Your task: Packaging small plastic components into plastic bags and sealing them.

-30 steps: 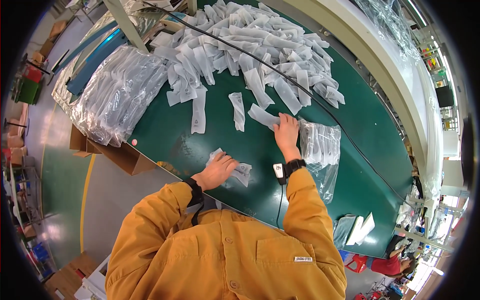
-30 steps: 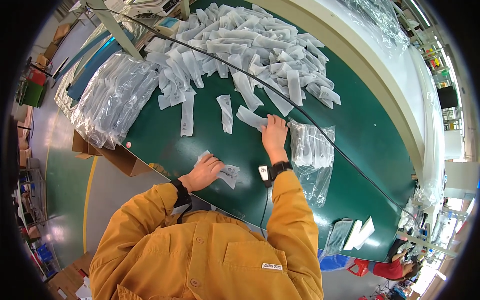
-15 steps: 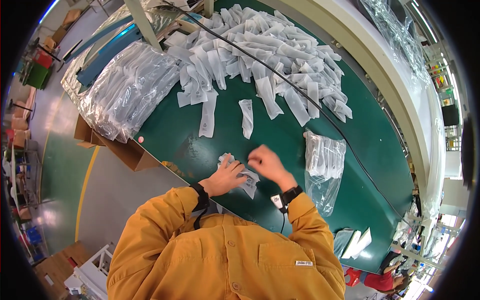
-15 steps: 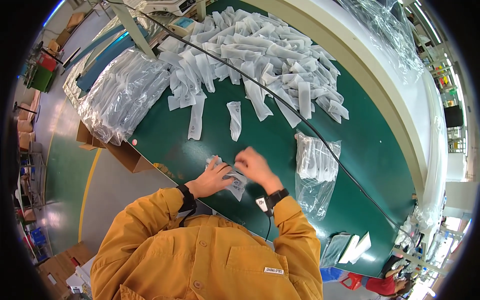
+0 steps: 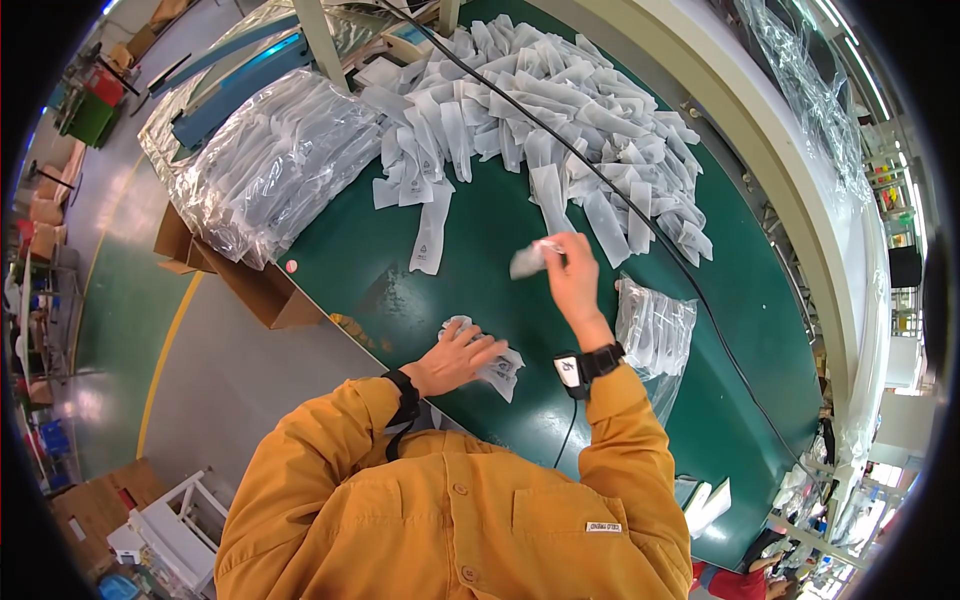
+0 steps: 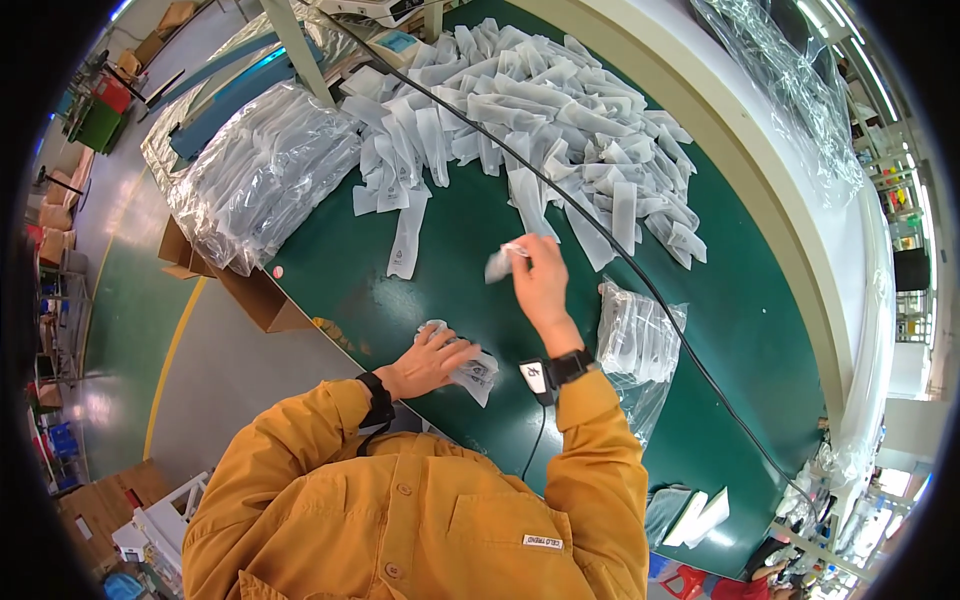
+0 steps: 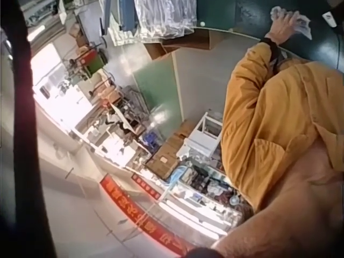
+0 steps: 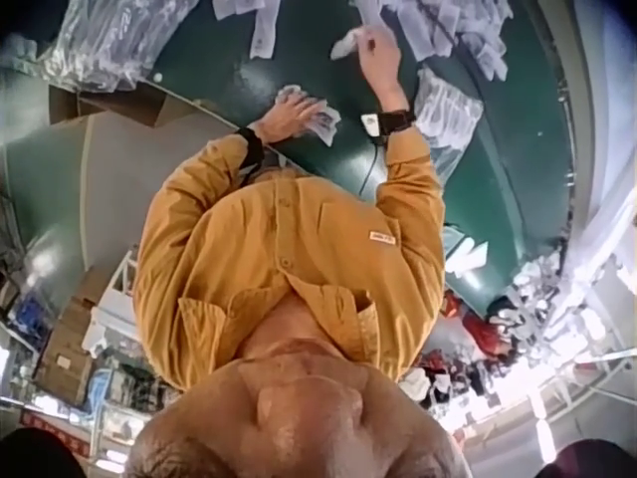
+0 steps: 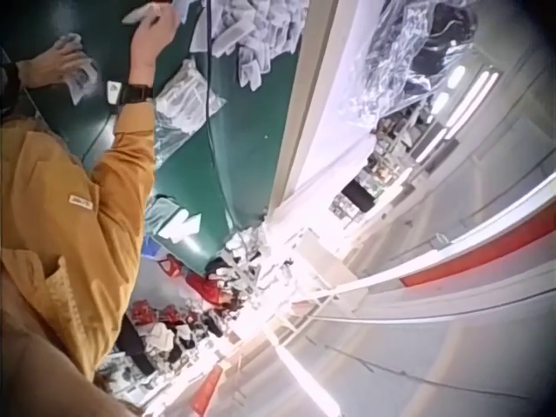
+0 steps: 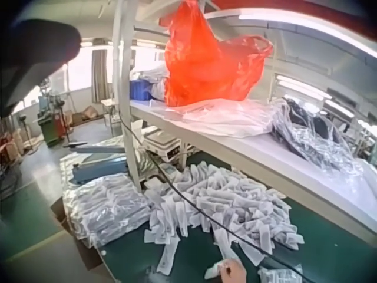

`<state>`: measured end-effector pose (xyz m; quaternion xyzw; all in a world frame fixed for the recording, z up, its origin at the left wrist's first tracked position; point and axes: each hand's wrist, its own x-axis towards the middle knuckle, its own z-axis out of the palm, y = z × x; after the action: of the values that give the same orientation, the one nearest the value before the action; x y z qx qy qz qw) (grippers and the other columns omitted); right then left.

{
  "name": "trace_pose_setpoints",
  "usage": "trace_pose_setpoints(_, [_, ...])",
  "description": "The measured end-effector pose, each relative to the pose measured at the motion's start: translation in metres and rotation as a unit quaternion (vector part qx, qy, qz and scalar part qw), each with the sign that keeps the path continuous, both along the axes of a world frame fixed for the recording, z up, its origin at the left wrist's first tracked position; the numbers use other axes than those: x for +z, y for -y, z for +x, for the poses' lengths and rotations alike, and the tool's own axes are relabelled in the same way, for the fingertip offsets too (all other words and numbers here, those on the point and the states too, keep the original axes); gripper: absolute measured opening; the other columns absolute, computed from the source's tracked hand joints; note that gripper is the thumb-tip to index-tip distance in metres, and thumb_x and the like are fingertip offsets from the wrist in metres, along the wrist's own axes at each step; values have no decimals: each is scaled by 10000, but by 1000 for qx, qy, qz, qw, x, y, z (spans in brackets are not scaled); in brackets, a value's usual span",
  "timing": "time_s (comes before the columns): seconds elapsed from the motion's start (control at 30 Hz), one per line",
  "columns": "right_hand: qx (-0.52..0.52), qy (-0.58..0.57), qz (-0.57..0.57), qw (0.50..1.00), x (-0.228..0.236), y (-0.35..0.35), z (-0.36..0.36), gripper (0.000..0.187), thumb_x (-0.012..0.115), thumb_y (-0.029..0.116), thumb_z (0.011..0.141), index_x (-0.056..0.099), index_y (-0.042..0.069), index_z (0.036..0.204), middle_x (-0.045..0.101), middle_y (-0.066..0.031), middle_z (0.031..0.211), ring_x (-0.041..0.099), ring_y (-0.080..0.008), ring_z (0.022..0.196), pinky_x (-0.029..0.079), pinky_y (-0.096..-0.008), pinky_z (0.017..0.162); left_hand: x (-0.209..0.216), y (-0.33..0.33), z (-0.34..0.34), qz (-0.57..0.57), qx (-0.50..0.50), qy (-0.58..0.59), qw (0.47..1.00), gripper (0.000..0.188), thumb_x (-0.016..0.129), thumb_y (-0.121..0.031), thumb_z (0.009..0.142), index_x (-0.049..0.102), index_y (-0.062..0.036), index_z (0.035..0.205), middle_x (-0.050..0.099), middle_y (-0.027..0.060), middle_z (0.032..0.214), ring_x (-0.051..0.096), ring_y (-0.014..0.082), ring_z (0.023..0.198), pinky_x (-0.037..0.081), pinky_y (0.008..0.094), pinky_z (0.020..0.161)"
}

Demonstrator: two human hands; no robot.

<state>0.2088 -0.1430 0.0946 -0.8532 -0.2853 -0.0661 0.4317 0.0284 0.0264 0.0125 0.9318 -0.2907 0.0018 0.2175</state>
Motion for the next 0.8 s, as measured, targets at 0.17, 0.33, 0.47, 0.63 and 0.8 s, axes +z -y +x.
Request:
trace_pose_setpoints(0.17, [-1,-35,-103,994,-2,9,-15,95,646,106,858,635,55,937,612,-108,853,581,-287,734,471,-409,653,-1,4,2,25,-12,-15,1000,763,804,-297,692,444,-116,1339,496,64,1245,464,274,1163,325,522,1034])
trace_pose_setpoints(0.33, [106,-71,-136,983,-44,-11,-39,172,657,204,856,636,55,940,619,-125,901,597,-303,858,489,-423,714,-1,3,-4,37,-19,1,999,764,807,-313,682,453,-113,1330,494,76,1235,458,281,1160,322,513,1024])
trace_pose_setpoints(0.47, [30,-159,-94,982,-46,13,-54,234,697,240,821,626,46,930,616,-134,966,607,-312,912,496,-416,758,-1,2,-10,59,-2,15,998,764,809,-317,676,459,-102,1320,487,90,1244,447,289,1178,315,518,1028])
trace_pose_setpoints(0.63, [78,-193,-253,945,-56,31,-77,313,740,255,776,626,45,979,610,-144,1009,609,-329,957,502,-403,800,9,4,-10,74,2,68,995,740,807,-345,675,479,-102,1293,458,127,1281,422,326,1225,296,548,1051])
trace_pose_setpoints(0.8, [129,-179,-263,939,-76,29,-90,294,741,238,772,635,45,966,611,-146,1008,613,-342,939,503,-418,787,35,-2,4,79,-11,72,994,686,803,-399,671,509,-136,1231,421,181,1321,394,376,1257,296,585,1052])
